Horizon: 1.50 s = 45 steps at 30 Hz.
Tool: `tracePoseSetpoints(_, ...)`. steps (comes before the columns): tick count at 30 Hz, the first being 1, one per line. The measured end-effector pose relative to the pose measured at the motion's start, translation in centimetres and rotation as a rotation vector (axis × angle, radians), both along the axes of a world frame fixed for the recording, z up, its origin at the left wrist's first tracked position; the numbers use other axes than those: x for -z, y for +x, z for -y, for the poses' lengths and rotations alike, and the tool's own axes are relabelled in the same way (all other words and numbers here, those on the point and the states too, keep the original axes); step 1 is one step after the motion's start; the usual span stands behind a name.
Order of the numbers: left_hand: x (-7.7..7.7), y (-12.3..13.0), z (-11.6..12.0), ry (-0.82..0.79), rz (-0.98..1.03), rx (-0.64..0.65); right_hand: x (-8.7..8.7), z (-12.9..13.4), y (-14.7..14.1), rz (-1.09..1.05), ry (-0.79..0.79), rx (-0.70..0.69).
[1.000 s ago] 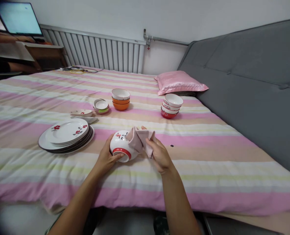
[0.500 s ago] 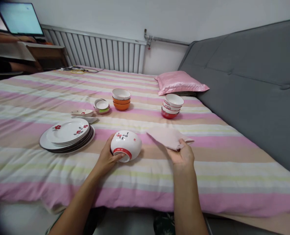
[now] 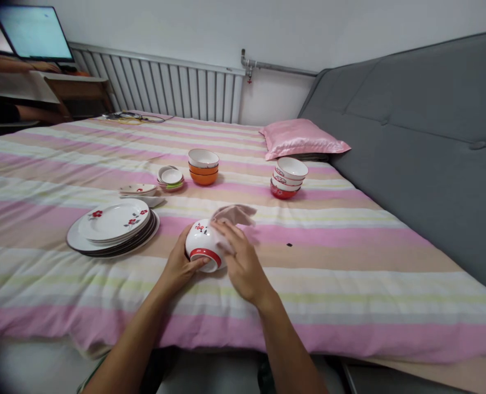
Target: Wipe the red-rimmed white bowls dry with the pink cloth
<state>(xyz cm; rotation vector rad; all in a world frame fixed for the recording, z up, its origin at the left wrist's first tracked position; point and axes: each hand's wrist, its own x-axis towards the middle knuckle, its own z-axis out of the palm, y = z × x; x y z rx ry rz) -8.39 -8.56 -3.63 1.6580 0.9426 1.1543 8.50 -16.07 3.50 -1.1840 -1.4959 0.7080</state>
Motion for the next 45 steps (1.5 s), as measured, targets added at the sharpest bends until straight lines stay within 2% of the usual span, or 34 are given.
tracePoseSetpoints(2, 0.1, 0.0, 0.0, 0.040, -0.005, -0.009, -0.5, 0.5, -0.4, 0.266, 0.056, -0.099)
tracePoseSetpoints(4, 0.2, -0.1, 0.0, 0.073, -0.019, -0.011, -0.9, 0.9, -0.6, 0.424, 0.073, -0.145)
tracePoseSetpoints(11, -0.2, -0.1, 0.4, 0.138, -0.013, -0.009, -1.7, 1.7, -1.2, 0.632, 0.065, -0.152)
tracePoseSetpoints(13, -0.5, 0.0, 0.5, 0.137, -0.007, 0.005, -1.5, 1.5, -1.2, 0.593, 0.115, -0.142)
tracePoseSetpoints(14, -0.6, 0.0, 0.6, 0.129, -0.011, 0.011, -1.2, 1.3, -1.0, 0.539, 0.140, -0.094)
tracePoseSetpoints(17, -0.5, 0.1, 0.7, 0.126, -0.058, -0.001, -0.4, 0.5, -0.6, 0.417, 0.218, 0.161)
tracePoseSetpoints(19, -0.2, 0.1, 0.8, 0.189, -0.120, -0.005, 0.1, 0.0, -0.4, 0.452, 0.249, 0.254)
tracePoseSetpoints(23, 0.7, 0.0, 0.8, 0.370, -0.226, 0.031, 0.9, -0.5, -1.0, 0.581, 0.241, 0.193)
tracePoseSetpoints(28, 0.9, 0.1, 0.9, 0.456, -0.294, 0.008, 1.8, -1.1, -2.1, 0.573, 0.229, 0.327)
tracePoseSetpoints(33, 0.9, 0.1, 0.9, 0.437, -0.308, -0.010, 2.5, -1.6, -2.0, 0.425, 0.224, 0.411)
tracePoseSetpoints(38, 0.8, 0.0, 1.0, 0.406, -0.281, 0.014, 2.8, -1.8, -1.5, 0.288, 0.096, 0.447)
tracePoseSetpoints(45, 0.5, 0.1, 0.9, 0.287, -0.252, 0.009, 3.5, -2.4, -0.4, 0.078, -0.019, 0.352)
